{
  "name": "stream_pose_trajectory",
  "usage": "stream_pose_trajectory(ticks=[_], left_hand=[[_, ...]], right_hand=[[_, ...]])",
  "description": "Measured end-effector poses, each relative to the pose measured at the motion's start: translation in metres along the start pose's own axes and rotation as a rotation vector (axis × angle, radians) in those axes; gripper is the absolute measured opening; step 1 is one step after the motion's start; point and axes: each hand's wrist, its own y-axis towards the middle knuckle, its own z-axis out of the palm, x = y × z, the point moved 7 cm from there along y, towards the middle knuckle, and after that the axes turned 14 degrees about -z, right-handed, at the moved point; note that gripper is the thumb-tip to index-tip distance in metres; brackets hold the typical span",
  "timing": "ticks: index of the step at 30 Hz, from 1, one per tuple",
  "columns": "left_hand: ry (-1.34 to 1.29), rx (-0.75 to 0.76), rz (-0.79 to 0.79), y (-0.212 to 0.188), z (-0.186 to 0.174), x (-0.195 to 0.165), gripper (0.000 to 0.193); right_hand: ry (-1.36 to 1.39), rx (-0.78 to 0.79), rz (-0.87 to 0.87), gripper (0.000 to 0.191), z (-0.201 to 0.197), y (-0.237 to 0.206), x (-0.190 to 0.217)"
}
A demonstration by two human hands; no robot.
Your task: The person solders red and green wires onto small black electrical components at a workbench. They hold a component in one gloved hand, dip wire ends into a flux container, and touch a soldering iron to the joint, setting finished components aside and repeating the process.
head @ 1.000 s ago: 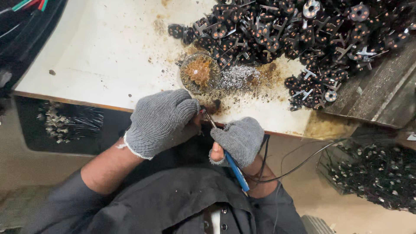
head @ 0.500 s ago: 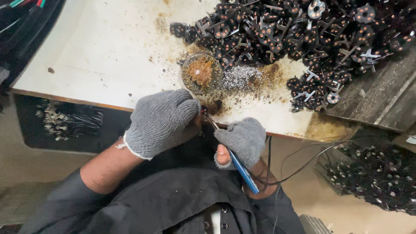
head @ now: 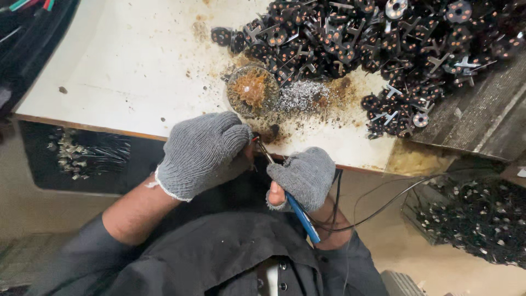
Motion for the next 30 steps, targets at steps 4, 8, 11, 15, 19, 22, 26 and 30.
stream_pose_trajectory(ticks=[4, 8, 11, 15, 19, 22, 26, 30], left_hand=[[0.008, 0.017, -0.016, -0.001, 0.003, 0.002, 0.019], [-0.014, 0.013, -0.009, -0.001, 0.002, 0.001, 0.018], [0.015, 0.018, -0.018, 0.000, 0.004, 0.002, 0.021], [-0.018, 0.012, 0.007, -0.001, 0.001, 0.001, 0.020], [0.046, -0.009, -0.021, 0.001, 0.003, 0.000, 0.021], [0.062, -0.012, -0.038, 0.002, 0.005, -0.001, 0.020], [0.050, -0.043, -0.023, 0.001, 0.002, -0.001, 0.022], [0.061, -0.039, -0.022, 0.001, 0.003, -0.001, 0.021]], right_hand=[[-0.025, 0.022, 0.008, 0.026, 0.003, -0.002, -0.001], [-0.012, -0.032, -0.052, 0.026, -0.002, -0.003, 0.002], [-0.011, 0.010, -0.065, 0.030, -0.001, -0.005, 0.002], [0.064, -0.107, -0.079, 0.026, -0.007, -0.006, -0.002], [0.170, -0.253, -0.050, 0.019, -0.016, -0.006, -0.006], [0.269, -0.288, 0.115, 0.020, -0.014, -0.010, -0.009], [0.409, -0.521, 0.422, 0.029, -0.011, -0.024, -0.013], [0.678, -0.871, 0.498, 0.046, -0.015, -0.020, -0.029]])
